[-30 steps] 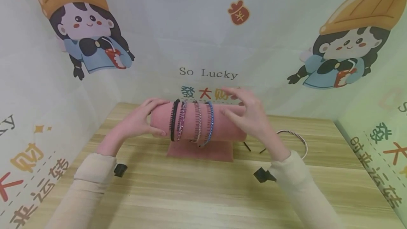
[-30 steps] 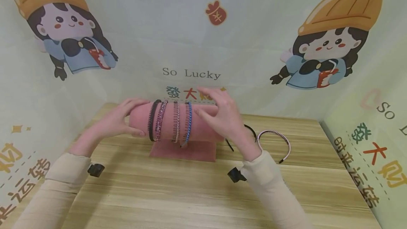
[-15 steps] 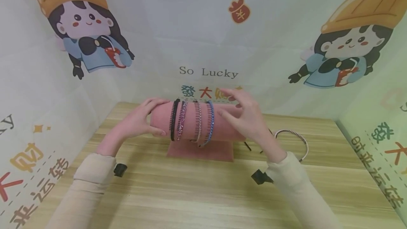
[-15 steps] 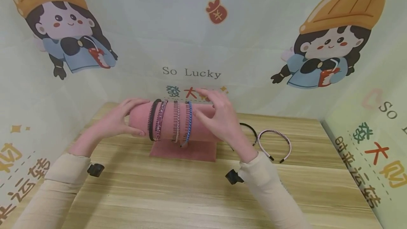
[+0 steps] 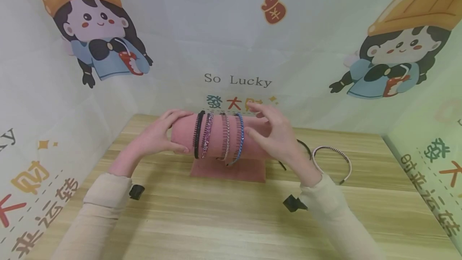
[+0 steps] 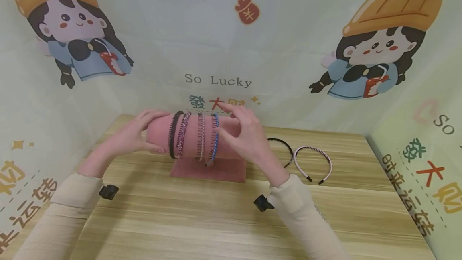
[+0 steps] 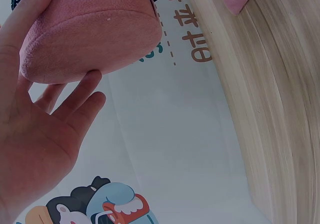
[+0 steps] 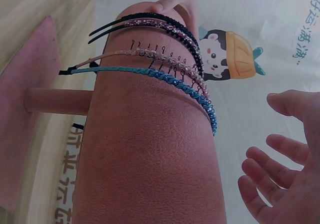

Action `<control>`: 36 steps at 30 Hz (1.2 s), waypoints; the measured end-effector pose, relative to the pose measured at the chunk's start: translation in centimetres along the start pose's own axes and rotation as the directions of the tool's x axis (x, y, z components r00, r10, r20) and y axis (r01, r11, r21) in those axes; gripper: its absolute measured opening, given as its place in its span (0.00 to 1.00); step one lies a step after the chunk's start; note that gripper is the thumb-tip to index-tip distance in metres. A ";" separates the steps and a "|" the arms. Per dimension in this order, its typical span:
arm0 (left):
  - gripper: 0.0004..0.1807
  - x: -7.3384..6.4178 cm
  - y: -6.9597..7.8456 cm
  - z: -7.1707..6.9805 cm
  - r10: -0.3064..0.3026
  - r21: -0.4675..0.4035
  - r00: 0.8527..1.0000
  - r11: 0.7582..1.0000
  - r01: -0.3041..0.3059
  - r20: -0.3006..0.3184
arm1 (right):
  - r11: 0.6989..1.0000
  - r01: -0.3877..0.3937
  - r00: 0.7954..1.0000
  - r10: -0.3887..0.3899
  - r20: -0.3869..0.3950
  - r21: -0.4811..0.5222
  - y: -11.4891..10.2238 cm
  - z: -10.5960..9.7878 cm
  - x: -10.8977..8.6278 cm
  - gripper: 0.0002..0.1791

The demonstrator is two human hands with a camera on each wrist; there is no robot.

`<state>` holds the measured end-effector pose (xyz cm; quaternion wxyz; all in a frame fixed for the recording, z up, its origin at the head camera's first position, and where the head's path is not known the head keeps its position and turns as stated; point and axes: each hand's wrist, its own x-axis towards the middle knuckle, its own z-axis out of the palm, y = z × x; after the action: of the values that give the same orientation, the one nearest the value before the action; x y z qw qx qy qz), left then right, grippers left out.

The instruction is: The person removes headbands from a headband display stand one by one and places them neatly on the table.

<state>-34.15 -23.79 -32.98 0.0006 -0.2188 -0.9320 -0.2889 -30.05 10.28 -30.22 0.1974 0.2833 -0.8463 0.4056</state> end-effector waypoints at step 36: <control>0.57 -0.1 0.3 0.1 0.002 -0.005 1.000 1.000 -0.002 -0.005 | 0.958 -0.055 0.996 0.073 0.054 -0.282 1.0 2.9 -0.5 0.36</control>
<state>-33.96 -23.60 -32.89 0.0029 -0.2192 -0.9311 -0.2916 -30.60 8.66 -32.85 0.1951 0.2379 -0.9098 0.2785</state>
